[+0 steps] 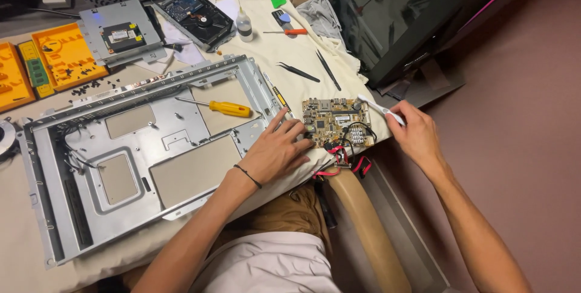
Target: The person cleans a circuit board using a white brush, scrubbing both sides of the board while holding it over a workbench. The person then places the circuit board into a metal chassis.
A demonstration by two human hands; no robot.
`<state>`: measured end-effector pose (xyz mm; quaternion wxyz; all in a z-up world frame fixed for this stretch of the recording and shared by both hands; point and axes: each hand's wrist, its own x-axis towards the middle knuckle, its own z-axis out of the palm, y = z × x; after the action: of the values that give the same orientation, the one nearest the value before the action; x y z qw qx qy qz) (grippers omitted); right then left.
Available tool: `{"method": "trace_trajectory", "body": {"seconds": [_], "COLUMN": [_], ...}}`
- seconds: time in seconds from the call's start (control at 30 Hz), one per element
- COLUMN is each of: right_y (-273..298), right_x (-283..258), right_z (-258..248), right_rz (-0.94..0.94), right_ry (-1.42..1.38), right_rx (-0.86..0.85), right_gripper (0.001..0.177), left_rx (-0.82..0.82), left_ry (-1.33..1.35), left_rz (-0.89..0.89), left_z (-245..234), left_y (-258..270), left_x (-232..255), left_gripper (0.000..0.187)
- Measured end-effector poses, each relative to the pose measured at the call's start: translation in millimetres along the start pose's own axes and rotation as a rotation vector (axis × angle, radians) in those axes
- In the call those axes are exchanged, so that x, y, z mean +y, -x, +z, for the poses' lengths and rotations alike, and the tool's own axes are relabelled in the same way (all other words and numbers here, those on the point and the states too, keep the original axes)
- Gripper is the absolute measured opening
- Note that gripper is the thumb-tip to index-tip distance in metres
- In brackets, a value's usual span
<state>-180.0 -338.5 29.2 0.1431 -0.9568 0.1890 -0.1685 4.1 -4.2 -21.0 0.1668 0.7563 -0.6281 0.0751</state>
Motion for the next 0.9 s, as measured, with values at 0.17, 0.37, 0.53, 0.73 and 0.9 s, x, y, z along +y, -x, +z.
{"method": "trace_trajectory", "body": {"seconds": [0.17,0.37,0.53,0.73,0.9], "right_y": [-9.9,-11.5,-5.1,-4.3,-14.0], "right_x": [2.3,-7.7,0.3,-8.6,0.8], "right_z": [10.1,-1.0,-4.4,-4.2,-14.1], "right_rz": [0.0,-0.026,0.018,0.025,0.051], "right_ry": [-0.122,-0.019,-0.134,-0.231,0.043], "right_rx": [-0.044,-0.059,-0.186,-0.19,-0.152], "right_gripper": [0.017,0.015,0.02,0.02,0.022], "left_rx": [0.016,0.026,0.008,-0.016,-0.048], "left_ry": [-0.017,-0.02,-0.025,-0.023,-0.025], "left_rz": [-0.01,-0.007,-0.006,-0.009,-0.024], "left_z": [-2.0,4.6,0.9,-1.4,-5.5], "left_y": [0.4,1.7,0.9,0.0,0.0], "left_x": [2.2,0.1,3.4,3.0,4.1], "left_gripper": [0.034,0.034,0.034,0.034,0.034]}}
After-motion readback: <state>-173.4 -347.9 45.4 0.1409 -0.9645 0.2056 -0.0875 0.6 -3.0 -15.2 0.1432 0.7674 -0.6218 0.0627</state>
